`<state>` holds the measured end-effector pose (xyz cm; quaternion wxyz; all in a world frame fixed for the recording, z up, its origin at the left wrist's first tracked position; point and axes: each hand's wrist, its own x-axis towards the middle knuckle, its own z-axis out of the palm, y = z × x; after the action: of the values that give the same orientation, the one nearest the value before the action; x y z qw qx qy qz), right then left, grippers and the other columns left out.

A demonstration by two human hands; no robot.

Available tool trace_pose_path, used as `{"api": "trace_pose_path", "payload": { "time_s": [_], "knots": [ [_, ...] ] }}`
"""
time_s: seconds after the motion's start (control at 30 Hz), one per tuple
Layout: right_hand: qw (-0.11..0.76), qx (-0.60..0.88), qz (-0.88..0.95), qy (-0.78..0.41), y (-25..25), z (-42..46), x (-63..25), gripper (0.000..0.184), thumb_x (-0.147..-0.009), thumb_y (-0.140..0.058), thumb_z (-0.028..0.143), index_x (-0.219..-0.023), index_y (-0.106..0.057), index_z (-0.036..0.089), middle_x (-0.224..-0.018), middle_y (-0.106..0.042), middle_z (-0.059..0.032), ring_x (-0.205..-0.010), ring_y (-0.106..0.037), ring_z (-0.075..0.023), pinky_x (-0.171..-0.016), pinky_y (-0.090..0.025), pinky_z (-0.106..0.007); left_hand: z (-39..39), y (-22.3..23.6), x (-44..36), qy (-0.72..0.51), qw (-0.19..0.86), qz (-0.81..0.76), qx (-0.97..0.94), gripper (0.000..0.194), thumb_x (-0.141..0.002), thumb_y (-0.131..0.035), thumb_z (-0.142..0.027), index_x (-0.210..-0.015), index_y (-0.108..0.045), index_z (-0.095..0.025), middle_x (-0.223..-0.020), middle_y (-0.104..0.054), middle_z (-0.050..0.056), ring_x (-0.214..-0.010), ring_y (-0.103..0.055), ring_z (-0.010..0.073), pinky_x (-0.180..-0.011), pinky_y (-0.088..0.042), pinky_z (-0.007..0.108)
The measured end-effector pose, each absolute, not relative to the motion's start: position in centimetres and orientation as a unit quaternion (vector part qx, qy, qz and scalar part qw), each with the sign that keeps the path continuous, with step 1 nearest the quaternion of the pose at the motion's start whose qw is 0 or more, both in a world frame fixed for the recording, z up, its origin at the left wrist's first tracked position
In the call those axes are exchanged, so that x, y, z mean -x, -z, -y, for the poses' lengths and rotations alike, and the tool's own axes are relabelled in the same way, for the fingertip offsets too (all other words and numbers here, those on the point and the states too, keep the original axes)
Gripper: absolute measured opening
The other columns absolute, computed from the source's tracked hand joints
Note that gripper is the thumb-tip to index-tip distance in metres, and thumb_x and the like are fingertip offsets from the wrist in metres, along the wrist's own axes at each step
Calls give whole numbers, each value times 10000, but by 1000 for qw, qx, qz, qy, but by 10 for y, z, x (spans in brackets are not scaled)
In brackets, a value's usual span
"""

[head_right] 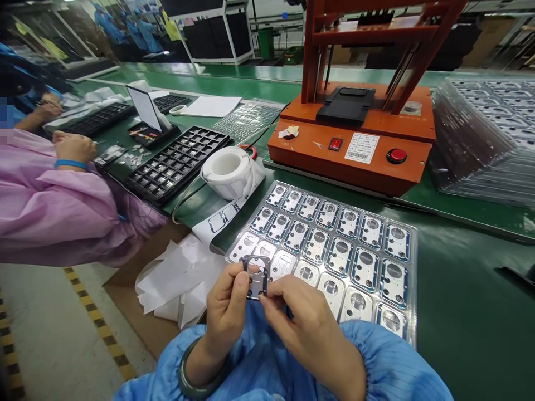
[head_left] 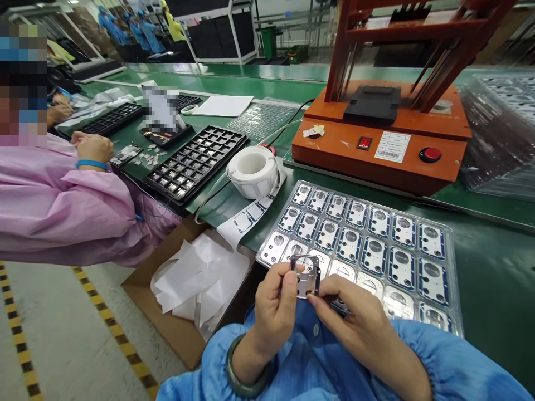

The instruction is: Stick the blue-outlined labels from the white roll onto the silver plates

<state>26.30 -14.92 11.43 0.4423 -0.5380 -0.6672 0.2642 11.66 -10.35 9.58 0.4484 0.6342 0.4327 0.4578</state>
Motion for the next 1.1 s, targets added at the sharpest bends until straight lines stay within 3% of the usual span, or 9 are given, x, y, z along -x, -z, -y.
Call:
{"api": "trace_pose_path", "payload": {
  "time_s": [0.23, 0.47, 0.87, 1.1],
  "knots": [
    [426, 547, 671, -264, -112, 150, -264, 93, -905, -516, 184, -816, -512, 208, -673, -538, 28, -557, -513, -104, -533, -422, -225, 102, -93, -116, -447, 485, -421, -622, 283, -950, -411, -351, -932, -632, -175, -721, -663, 12, -602, -583, 114, -575, -457, 211],
    [422, 520, 692, -270, -108, 148, -261, 97, -904, -532, 187, -819, -492, 209, -660, -520, 40, -554, -501, -95, -530, -401, -213, 100, -85, -118, -477, 416, -444, -635, 265, -960, -384, -337, -928, -590, -174, -753, -667, 20, -600, -585, 110, -535, -447, 210],
    [424, 523, 697, -246, -105, 146, -261, 87, -910, -520, 172, -833, -490, 202, -665, -517, 33, -544, -485, -94, -519, -390, -210, 98, -81, -117, -457, 403, -427, -668, 216, -968, -387, -302, -1001, -572, -196, -757, -656, -6, -580, -567, 80, -539, -443, 181],
    [413, 512, 703, -271, -104, 148, -258, 89, -912, -522, 164, -850, -479, 213, -675, -507, 41, -575, -490, -93, -545, -394, -209, 99, -81, -118, -489, 389, -451, -637, 225, -971, -385, -274, -894, -581, -196, -744, -636, -16, -605, -561, 73, -547, -427, 169]
  ]
}}
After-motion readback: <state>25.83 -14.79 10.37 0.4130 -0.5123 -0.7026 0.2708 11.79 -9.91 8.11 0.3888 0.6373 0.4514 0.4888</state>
